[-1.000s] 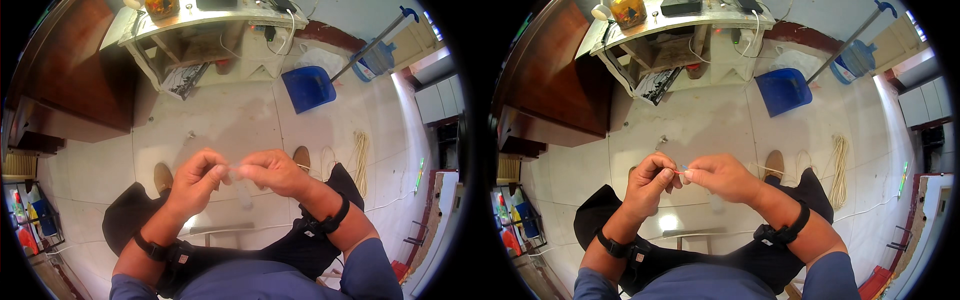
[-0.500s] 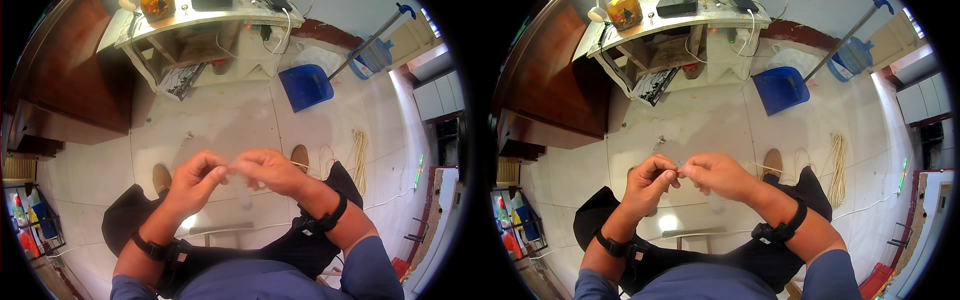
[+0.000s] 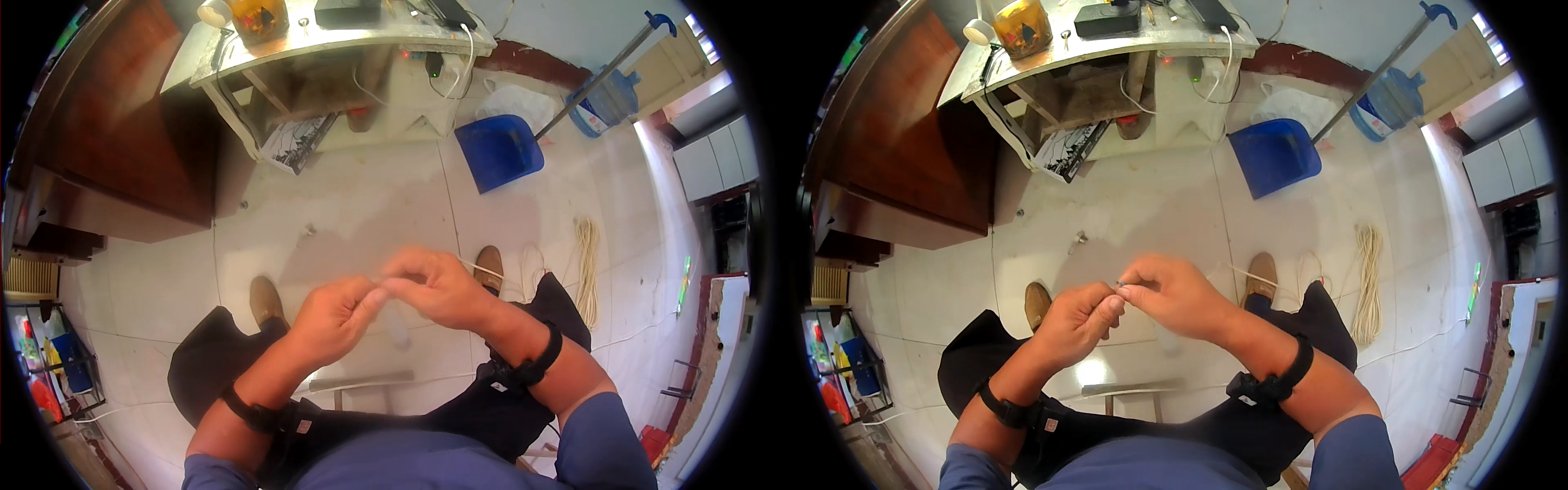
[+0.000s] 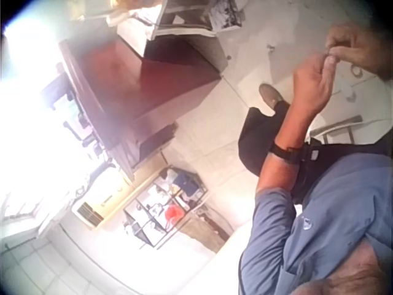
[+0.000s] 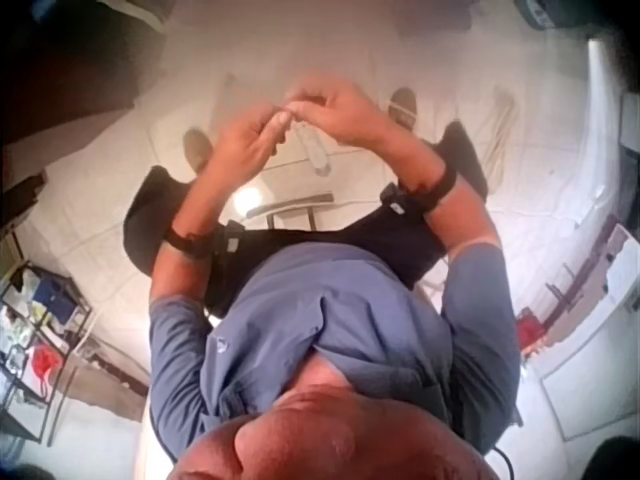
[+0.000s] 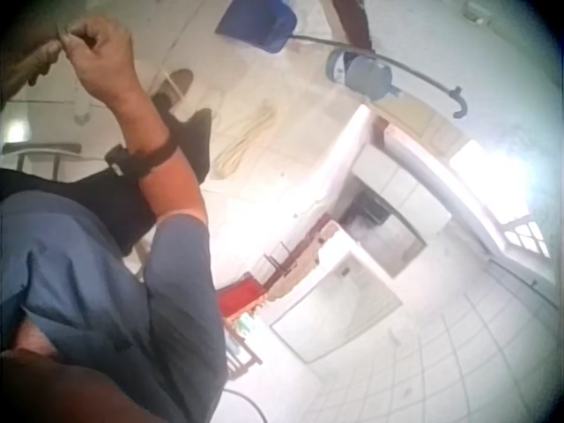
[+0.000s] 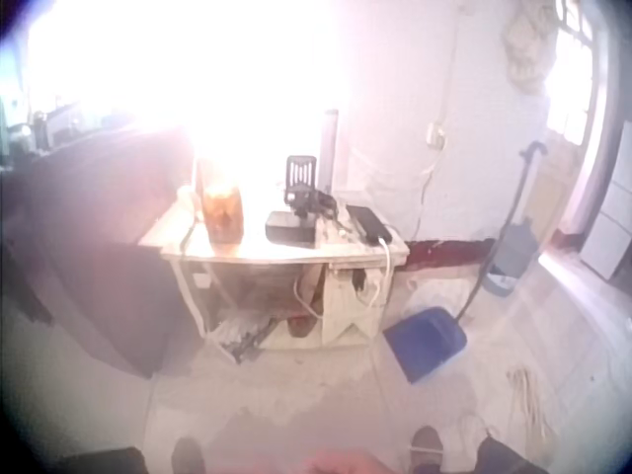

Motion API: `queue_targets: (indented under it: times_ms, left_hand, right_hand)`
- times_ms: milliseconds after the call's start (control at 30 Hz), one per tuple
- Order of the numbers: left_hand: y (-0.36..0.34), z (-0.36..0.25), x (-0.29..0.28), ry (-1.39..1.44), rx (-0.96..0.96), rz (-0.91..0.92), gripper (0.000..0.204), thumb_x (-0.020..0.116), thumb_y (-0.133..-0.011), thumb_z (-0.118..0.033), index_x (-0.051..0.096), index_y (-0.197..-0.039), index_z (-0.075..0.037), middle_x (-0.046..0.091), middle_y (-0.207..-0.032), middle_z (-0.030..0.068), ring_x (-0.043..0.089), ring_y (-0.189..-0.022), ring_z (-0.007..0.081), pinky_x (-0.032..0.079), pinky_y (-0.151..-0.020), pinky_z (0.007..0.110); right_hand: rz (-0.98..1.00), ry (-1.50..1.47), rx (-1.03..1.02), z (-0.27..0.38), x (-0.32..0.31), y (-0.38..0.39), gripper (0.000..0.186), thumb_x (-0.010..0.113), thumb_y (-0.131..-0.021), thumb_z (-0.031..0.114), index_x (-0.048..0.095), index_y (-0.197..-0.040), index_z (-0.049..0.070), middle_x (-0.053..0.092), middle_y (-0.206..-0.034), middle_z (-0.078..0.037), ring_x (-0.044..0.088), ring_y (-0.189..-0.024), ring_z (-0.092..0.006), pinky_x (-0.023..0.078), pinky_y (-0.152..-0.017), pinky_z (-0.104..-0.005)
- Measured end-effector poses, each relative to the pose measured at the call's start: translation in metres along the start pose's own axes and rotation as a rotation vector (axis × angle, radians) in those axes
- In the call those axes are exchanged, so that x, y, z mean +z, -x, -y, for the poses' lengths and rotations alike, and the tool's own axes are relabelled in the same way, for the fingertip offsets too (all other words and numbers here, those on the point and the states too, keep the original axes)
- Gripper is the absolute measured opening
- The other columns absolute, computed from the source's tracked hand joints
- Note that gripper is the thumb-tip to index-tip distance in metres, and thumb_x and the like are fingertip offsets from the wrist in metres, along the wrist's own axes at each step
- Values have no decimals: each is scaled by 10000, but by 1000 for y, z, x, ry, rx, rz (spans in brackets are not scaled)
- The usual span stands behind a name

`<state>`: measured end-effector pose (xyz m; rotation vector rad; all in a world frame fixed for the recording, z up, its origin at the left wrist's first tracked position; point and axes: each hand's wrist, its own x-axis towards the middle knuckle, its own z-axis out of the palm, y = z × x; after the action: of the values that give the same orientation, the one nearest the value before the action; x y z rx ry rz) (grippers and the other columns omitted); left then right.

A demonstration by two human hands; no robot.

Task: The person uses a screwdriver to disassemble a power strip, handles a coil of white cable, and works on the wire connections.

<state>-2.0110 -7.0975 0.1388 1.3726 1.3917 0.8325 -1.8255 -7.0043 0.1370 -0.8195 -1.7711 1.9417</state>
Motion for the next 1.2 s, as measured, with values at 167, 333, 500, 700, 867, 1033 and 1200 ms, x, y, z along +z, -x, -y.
queue_targets:
  times_ms: [167, 333, 500, 700, 867, 1033, 1200]
  left_hand:
    - [0, 2, 8, -239, 211, -78, 225, 585, -981, -195, 588, -825, -32, 539, -649, 115, 536, -553, 258, 432, -530, 362]
    - [-2, -12, 12, -420, 233, -100, 205, 605, -924, -252, 641, -835, -70, 626, -694, 110, 630, -652, 333, 491, -567, 447]
    - [-5, -22, 19, -552, 298, -135, 179, 678, -865, -124, 548, -759, -62, 566, -654, 97, 572, -547, 320, 435, -473, 404]
    - [-10, -23, 21, -585, 329, -170, 224, 676, -868, -120, 514, -726, -62, 537, -631, 90, 553, -533, 310, 427, -469, 397]
    - [-13, -11, 12, -427, 348, -244, 241, 633, -931, -127, 524, -730, -49, 510, -620, 92, 513, -519, 279, 410, -476, 367]
    - [-11, -1, 2, -290, 269, -343, 187, 609, -974, -161, 619, -841, -31, 559, -647, 66, 491, -511, 160, 416, -493, 310]
    - [0, -7, -1, 43, 79, -255, 232, 574, -1002, -213, 632, -867, -34, 577, -682, 8, 502, -545, 74, 425, -501, 252]
  right_hand:
    - [-27, 70, 63, 7, 0, -1, 120, 619, -915, 111, 656, -899, -2, 639, -847, -46, 583, -813, -110, 475, -743, -285]
    - [-35, 16, 7, -8, 1, 0, 108, 602, -941, 103, 642, -908, 8, 640, -825, -17, 583, -770, -85, 475, -704, -256]
    - [-100, -210, 77, -8, 4, 0, 134, 613, -926, 128, 654, -910, 2, 641, -829, -24, 583, -779, -101, 474, -714, -261]
    - [-156, -150, 140, 0, 3, -4, 175, 614, -937, 156, 645, -945, -16, 646, -841, -38, 605, -805, -110, 490, -738, -261]
    - [-118, -145, 90, 6, -4, -10, 241, 601, -958, 227, 638, -977, -11, 646, -863, -35, 611, -774, -109, 490, -729, -264]
    - [9, -110, 203, 19, -9, -6, 243, 598, -969, 254, 646, -977, 16, 617, -837, -9, 586, -722, -91, 473, -676, -255]
    - [96, -50, 282, 27, -5, -1, 244, 610, -966, 277, 651, -969, 37, 586, -787, 7, 546, -665, -76, 452, -605, -244]
